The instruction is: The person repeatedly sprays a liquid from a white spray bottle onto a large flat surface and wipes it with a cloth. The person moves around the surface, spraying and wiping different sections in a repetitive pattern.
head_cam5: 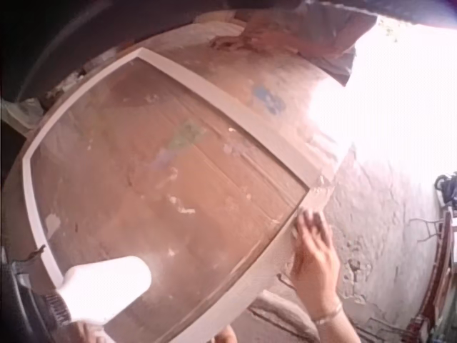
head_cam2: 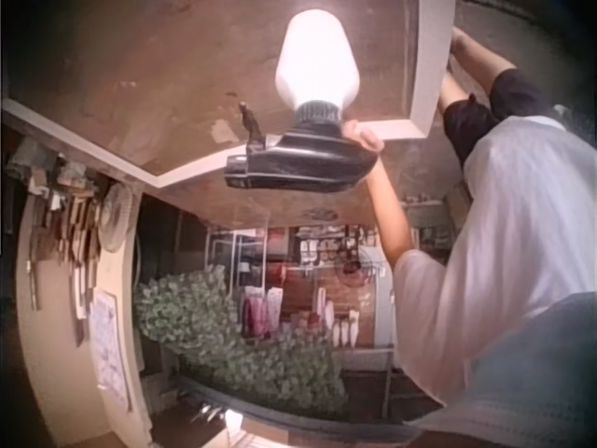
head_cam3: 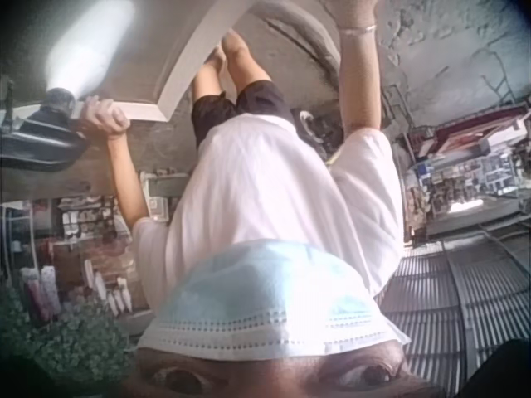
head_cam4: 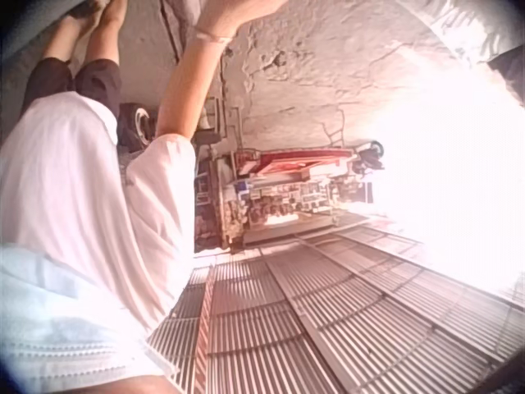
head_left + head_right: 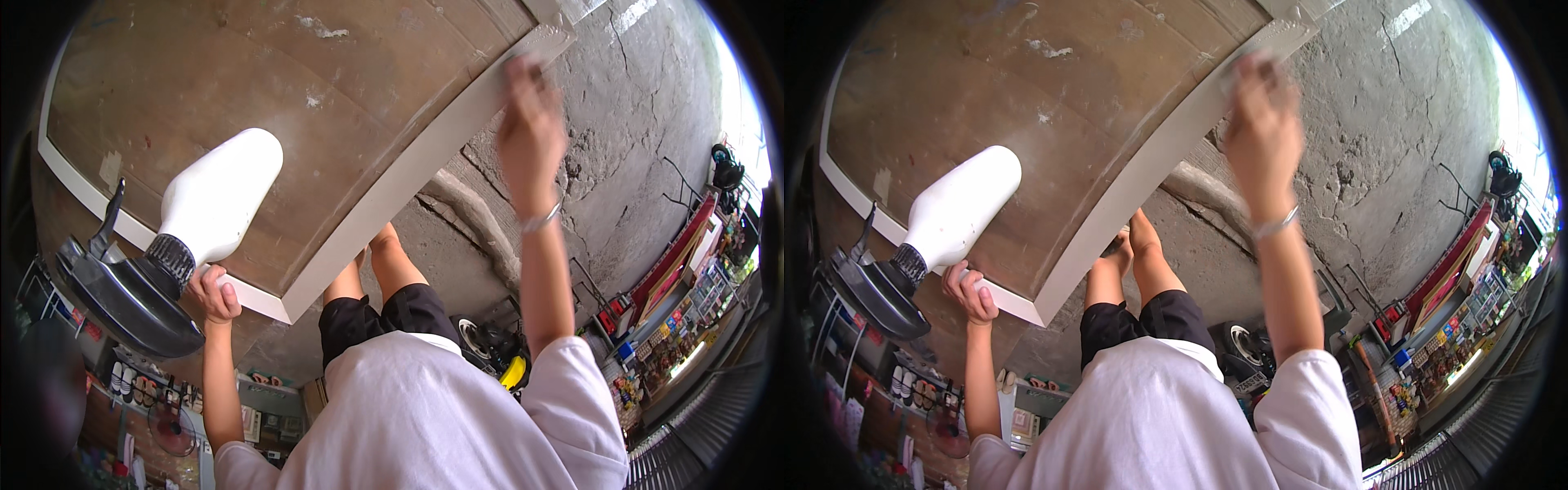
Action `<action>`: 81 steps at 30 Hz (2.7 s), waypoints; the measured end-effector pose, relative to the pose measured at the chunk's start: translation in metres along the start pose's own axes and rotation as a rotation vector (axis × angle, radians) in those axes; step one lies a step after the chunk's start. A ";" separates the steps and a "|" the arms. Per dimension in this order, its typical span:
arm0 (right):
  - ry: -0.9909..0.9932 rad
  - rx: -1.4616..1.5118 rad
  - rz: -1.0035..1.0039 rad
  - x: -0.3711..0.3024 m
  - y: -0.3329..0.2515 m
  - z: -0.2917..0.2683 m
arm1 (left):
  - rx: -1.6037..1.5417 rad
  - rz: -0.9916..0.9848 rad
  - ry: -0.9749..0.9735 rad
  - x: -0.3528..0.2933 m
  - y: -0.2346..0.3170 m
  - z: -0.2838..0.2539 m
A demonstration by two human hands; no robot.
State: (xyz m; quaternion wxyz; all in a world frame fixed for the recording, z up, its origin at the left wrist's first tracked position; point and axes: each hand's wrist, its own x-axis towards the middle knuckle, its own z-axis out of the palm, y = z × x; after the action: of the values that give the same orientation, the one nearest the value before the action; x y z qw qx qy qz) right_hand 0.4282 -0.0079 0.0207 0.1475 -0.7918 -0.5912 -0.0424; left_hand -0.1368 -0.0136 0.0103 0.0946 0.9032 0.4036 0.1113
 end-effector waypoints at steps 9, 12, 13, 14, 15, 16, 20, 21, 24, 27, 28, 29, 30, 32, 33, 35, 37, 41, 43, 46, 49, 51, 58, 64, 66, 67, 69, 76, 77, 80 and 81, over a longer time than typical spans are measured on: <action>-0.194 0.017 -0.137 -0.046 -0.039 -0.023 | 0.005 -0.003 -0.003 0.003 0.002 0.000; 0.060 0.040 0.024 0.010 0.028 -0.002 | -0.013 0.006 0.008 0.004 0.001 0.001; 0.195 -0.147 -0.098 0.032 0.055 0.010 | -0.020 0.007 0.008 0.005 0.000 0.000; 0.151 -0.040 -0.018 0.037 0.051 0.007 | -0.025 -0.002 0.014 0.005 0.000 -0.001; 0.064 0.122 0.014 0.021 0.042 0.008 | -0.010 0.004 0.015 0.006 0.000 -0.002; 0.053 0.122 -0.006 -0.003 0.013 0.003 | -0.014 0.023 0.001 0.007 0.000 -0.002; -0.377 0.136 -0.070 -0.077 -0.079 -0.039 | 0.012 0.033 -0.004 0.012 0.002 -0.005; -0.232 0.087 -0.081 -0.067 -0.067 -0.032 | 0.022 0.041 -0.004 0.013 0.002 -0.006; 0.089 -0.045 -0.059 -0.001 0.007 0.000 | 0.017 0.042 0.029 0.017 0.002 -0.005; 0.031 0.016 0.085 0.011 0.011 0.006 | -0.001 0.066 0.028 0.019 0.003 -0.005; 0.014 0.027 0.019 -0.011 -0.019 -0.001 | 0.006 0.054 0.038 0.019 0.003 -0.005; 0.003 0.019 -0.057 -0.034 -0.049 -0.008 | -0.001 0.060 0.036 0.018 0.003 -0.005; -0.136 0.091 -0.072 -0.057 -0.072 -0.016 | -0.003 0.056 0.034 0.018 0.003 -0.004; -0.256 0.082 -0.200 -0.066 -0.074 -0.028 | -0.001 0.058 0.032 0.018 0.003 -0.005; -0.146 -0.010 -0.143 -0.054 -0.060 -0.022 | 0.001 0.061 0.036 0.018 0.003 -0.005; 0.050 -0.132 -0.099 -0.003 -0.011 0.001 | 0.009 0.050 0.037 0.018 0.003 -0.005; 0.015 -0.079 0.015 0.011 -0.006 0.003 | -0.001 0.063 0.039 0.018 0.004 -0.005; -0.082 -0.032 -0.137 -0.064 -0.088 -0.014 | -0.002 0.056 0.059 0.018 0.003 -0.003; -0.212 0.056 -0.148 -0.080 -0.103 -0.026 | -0.003 0.057 0.058 0.019 0.003 -0.002; -0.036 -0.059 -0.062 -0.023 -0.040 -0.007 | -0.005 0.058 0.062 0.019 0.003 -0.002; 0.110 -0.078 -0.002 0.017 -0.018 0.006 | 0.001 0.052 0.053 0.020 0.006 -0.004; -0.072 -0.060 0.012 -0.042 -0.069 0.000 | 0.007 0.040 0.056 0.022 0.007 -0.005; -0.115 -0.048 0.074 -0.045 -0.078 -0.004 | 0.003 0.069 0.056 0.024 0.007 -0.006; -0.302 -0.161 -0.063 -0.096 -0.144 -0.016 | -0.087 0.042 0.095 0.021 0.006 0.001; -0.441 0.227 -0.126 -0.122 -0.161 -0.042 | -0.098 0.036 0.073 0.018 0.006 0.002; -0.383 0.154 -0.074 -0.119 -0.144 -0.027 | -0.097 0.042 0.064 0.017 0.006 0.001; -0.193 0.071 0.053 -0.071 -0.088 0.005 | -0.043 0.045 0.066 0.016 0.006 0.000; -0.129 0.071 -0.130 -0.135 -0.151 -0.006 | -0.051 0.043 0.116 0.022 0.006 0.000; -0.306 0.208 -0.144 -0.155 -0.180 -0.030 | -0.045 0.042 0.113 0.022 0.006 0.000; -0.207 0.075 -0.124 -0.146 -0.157 -0.015 | -0.049 0.053 0.111 0.024 0.005 -0.001; -0.064 -0.060 -0.125 -0.119 -0.132 -0.006 | -0.043 0.053 0.113 0.024 0.005 -0.001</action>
State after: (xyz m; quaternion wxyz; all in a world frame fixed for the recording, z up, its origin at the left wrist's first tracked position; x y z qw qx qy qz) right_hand 0.2680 -0.0849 0.0216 0.1015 -0.7582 -0.6425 -0.0439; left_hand -0.1177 0.0010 0.0152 0.0880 0.9035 0.3820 0.1732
